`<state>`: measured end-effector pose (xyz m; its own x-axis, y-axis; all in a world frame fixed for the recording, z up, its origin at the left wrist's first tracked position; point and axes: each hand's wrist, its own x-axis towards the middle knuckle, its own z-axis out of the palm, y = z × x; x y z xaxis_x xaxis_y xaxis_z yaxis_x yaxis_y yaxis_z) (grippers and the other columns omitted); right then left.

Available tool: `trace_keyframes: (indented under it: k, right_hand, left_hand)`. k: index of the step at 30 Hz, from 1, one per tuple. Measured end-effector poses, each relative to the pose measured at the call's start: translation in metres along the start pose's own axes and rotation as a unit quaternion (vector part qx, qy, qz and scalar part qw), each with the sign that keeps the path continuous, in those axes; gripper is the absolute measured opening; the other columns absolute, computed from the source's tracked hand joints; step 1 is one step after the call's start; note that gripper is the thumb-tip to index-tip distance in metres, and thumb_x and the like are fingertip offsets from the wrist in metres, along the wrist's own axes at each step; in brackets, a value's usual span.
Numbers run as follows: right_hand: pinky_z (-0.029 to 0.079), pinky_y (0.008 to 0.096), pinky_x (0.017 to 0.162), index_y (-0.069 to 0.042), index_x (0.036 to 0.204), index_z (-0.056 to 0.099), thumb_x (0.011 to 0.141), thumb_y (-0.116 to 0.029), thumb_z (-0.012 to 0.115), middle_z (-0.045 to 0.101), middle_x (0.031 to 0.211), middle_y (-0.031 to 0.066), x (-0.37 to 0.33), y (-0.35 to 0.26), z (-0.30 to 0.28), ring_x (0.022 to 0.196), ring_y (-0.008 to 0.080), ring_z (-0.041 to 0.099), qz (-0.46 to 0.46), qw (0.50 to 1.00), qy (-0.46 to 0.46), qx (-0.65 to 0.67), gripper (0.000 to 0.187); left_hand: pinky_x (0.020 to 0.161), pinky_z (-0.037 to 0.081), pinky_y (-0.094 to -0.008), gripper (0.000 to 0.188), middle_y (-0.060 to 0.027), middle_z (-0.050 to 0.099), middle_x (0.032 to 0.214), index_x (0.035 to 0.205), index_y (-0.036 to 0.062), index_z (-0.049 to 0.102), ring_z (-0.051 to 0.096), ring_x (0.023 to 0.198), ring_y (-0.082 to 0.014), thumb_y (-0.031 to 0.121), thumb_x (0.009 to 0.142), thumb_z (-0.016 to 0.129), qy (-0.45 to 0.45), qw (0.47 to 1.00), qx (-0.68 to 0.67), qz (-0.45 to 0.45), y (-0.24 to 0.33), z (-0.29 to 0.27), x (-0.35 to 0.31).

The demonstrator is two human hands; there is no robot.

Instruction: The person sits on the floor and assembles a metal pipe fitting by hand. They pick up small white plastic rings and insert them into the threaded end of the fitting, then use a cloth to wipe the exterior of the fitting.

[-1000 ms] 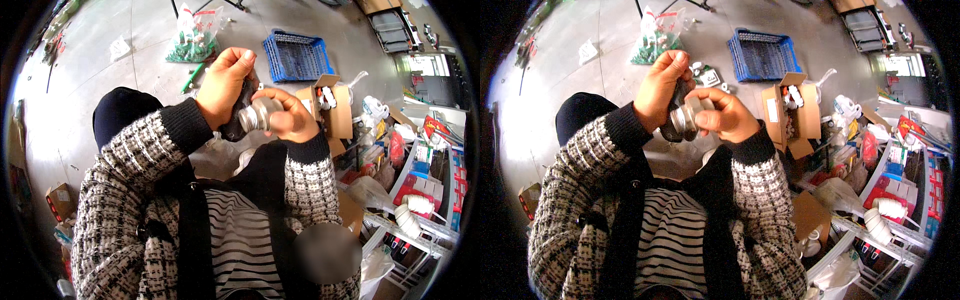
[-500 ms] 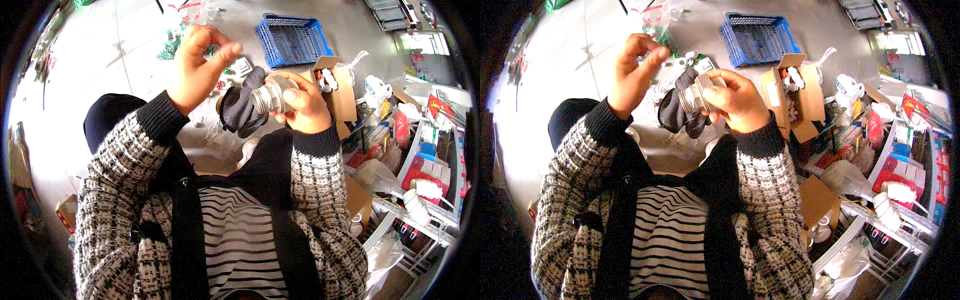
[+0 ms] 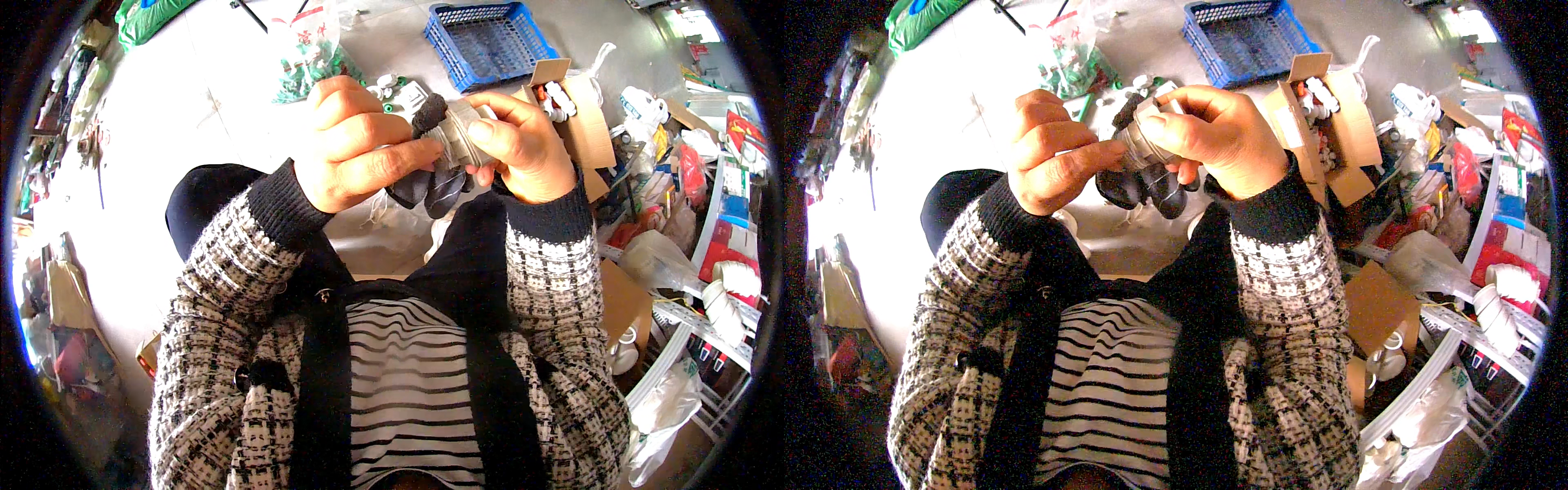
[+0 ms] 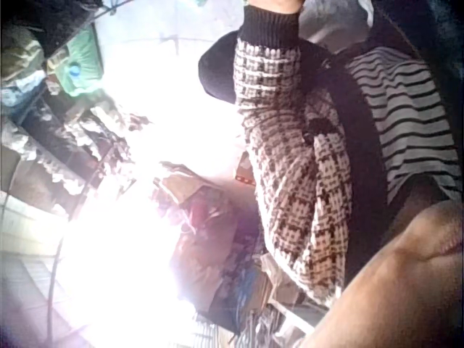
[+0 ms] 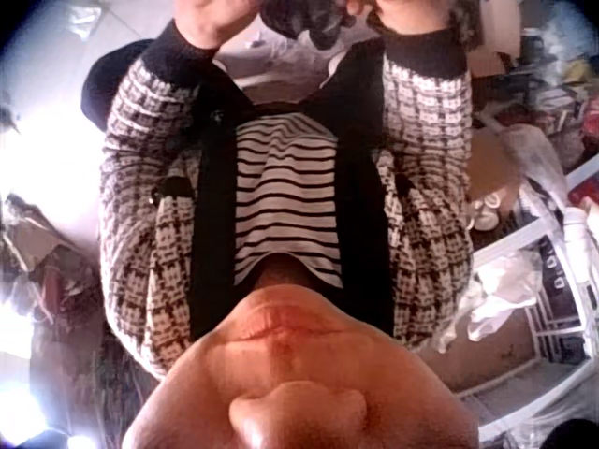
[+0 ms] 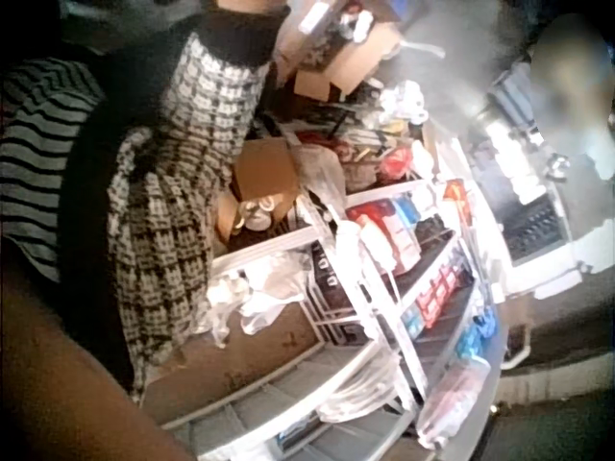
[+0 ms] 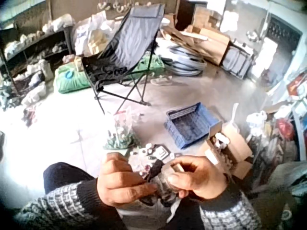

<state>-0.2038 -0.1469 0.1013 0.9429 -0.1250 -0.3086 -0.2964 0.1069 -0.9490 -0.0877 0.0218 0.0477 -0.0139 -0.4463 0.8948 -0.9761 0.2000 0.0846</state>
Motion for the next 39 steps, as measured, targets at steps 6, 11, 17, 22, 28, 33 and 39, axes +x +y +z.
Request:
trace_keyframes:
  k: [6,11,17,22,28,33,39]
  right_hand:
    - [0.036,0.0171,0.045,-0.002,0.081,0.061,0.077,-0.035,0.064,0.052,0.061,-0.0009,-0.0026,-0.0003,0.0018,0.048,0.0044,0.046,-0.017,0.999,0.014,-0.029,0.033]
    - [0.035,0.0172,0.045,-0.004,0.074,0.058,0.078,-0.035,0.064,0.051,0.059,-0.0009,-0.0014,0.0027,-0.0017,0.047,0.0044,0.046,-0.018,0.999,0.002,-0.045,0.032]
    - [0.035,0.0174,0.045,-0.005,0.072,0.057,0.078,-0.036,0.064,0.05,0.058,-0.0013,-0.0031,0.0026,-0.0015,0.046,0.0045,0.045,-0.017,0.999,0.001,-0.051,0.032]
    - [0.035,0.0171,0.044,-0.005,0.072,0.058,0.078,-0.036,0.063,0.05,0.058,-0.0018,-0.0003,0.0052,-0.0031,0.046,0.0042,0.045,-0.029,0.998,-0.01,-0.063,0.031]
    - [0.037,0.0173,0.045,-0.001,0.081,0.061,0.077,-0.034,0.064,0.052,0.06,-0.0006,-0.0011,0.0038,-0.0015,0.048,0.0042,0.047,-0.013,0.996,0.008,-0.087,0.033]
    - [0.037,0.0173,0.044,0.002,0.09,0.061,0.075,-0.032,0.065,0.054,0.065,-0.0001,-0.0033,0.0047,0.0005,0.048,0.0044,0.047,-0.017,0.996,0.027,-0.083,0.038]
    - [0.037,0.0175,0.045,0.002,0.091,0.061,0.075,-0.032,0.066,0.053,0.066,-0.0007,-0.0044,0.0014,0.0014,0.05,0.0045,0.046,-0.017,0.997,0.015,-0.073,0.038]
  left_hand:
    - [0.066,0.041,-0.0303,0.037,0.0046,0.052,0.076,0.087,0.0151,0.067,0.049,0.07,-0.0137,0.016,0.05,0.065,-0.005,1.0,-0.003,0.019,-0.0003,0.0016,-0.0016]
    - [0.066,0.041,-0.0294,0.036,0.0051,0.052,0.077,0.087,0.0156,0.068,0.049,0.069,-0.013,0.016,0.051,0.064,-0.02,0.999,0.006,0.026,0.001,0.0005,0.0005]
    - [0.066,0.041,-0.0288,0.036,0.0059,0.053,0.078,0.086,0.0168,0.068,0.051,0.069,-0.0116,0.017,0.05,0.063,-0.035,0.998,0.025,0.04,0.0025,-0.0022,0.0022]
    - [0.066,0.04,-0.0286,0.036,0.006,0.054,0.077,0.086,0.0161,0.068,0.052,0.069,-0.0107,0.018,0.05,0.062,-0.041,0.998,0.04,0.042,0.0027,-0.0042,0.0037]
    - [0.067,0.038,-0.0304,0.029,0.0063,0.055,0.078,0.084,0.017,0.068,0.051,0.071,-0.0111,0.02,0.056,0.066,-0.059,0.996,0.048,0.046,0.0019,-0.0062,0.0037]
    - [0.07,0.038,-0.0311,0.028,0.0054,0.057,0.082,0.086,0.0154,0.067,0.053,0.073,-0.0105,0.017,0.058,0.066,-0.076,0.996,0.023,0.041,0.0024,-0.0078,0.0015]
    - [0.07,0.037,-0.0304,0.026,0.0058,0.057,0.079,0.085,0.0156,0.068,0.054,0.069,-0.0097,0.017,0.059,0.066,-0.039,0.998,0.02,0.037,0.0022,-0.0063,0.0004]
